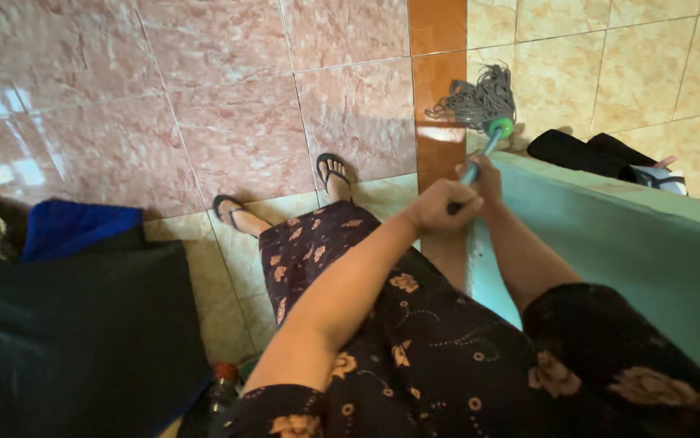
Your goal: The person mops the tiled floor of a home using a mop, moving through a hallway and into different rooms while navigating around a motorcycle and other household objects.
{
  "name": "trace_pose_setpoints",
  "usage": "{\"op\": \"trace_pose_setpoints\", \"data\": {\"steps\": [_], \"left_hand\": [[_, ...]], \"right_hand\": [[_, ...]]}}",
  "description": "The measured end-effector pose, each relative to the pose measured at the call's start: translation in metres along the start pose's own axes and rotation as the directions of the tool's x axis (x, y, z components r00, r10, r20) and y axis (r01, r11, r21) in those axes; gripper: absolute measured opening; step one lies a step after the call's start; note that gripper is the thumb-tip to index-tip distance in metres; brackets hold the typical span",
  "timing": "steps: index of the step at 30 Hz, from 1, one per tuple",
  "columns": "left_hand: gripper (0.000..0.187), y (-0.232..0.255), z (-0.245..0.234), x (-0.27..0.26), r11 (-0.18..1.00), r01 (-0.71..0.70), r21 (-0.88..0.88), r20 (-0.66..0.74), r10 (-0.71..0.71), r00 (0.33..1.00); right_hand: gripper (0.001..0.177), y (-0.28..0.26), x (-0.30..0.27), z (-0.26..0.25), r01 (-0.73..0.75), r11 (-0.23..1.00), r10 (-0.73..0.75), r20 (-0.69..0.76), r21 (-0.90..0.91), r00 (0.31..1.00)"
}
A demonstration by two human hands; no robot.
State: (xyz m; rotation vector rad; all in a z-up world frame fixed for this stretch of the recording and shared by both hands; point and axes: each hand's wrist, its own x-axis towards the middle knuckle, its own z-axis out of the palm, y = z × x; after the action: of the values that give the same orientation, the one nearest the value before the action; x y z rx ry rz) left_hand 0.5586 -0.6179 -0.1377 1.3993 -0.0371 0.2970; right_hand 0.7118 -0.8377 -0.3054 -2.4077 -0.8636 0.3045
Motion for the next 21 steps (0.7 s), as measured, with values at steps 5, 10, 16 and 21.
{"op": "trace_pose_setpoints", "data": {"steps": [5,10,16,21], "left_hand": [[0.030,0.065,-0.062,-0.054,0.990,0.141,-0.003,0.007,-0.140,0.990],[0.030,0.156,-0.146,-0.158,0.969,0.241,0.061,-0.142,-0.231,0.963],[0.029,0.245,-0.188,-0.309,0.961,0.229,0.157,-0.495,-0.124,0.860],[0.030,0.311,-0.192,-0.420,0.926,0.376,0.024,-0.820,-0.197,0.537]], "right_hand": [[0.032,-0.055,-0.018,0.027,0.203,0.970,-0.229,0.224,0.135,0.947],[0.011,-0.220,-0.034,0.093,0.104,0.995,-0.097,0.466,0.012,0.879],[0.026,-0.387,-0.079,0.166,0.424,0.834,-0.541,0.374,0.353,0.753],[0.013,-0.475,-0.152,0.263,0.466,0.794,-0.606,0.466,0.389,0.644]]}}
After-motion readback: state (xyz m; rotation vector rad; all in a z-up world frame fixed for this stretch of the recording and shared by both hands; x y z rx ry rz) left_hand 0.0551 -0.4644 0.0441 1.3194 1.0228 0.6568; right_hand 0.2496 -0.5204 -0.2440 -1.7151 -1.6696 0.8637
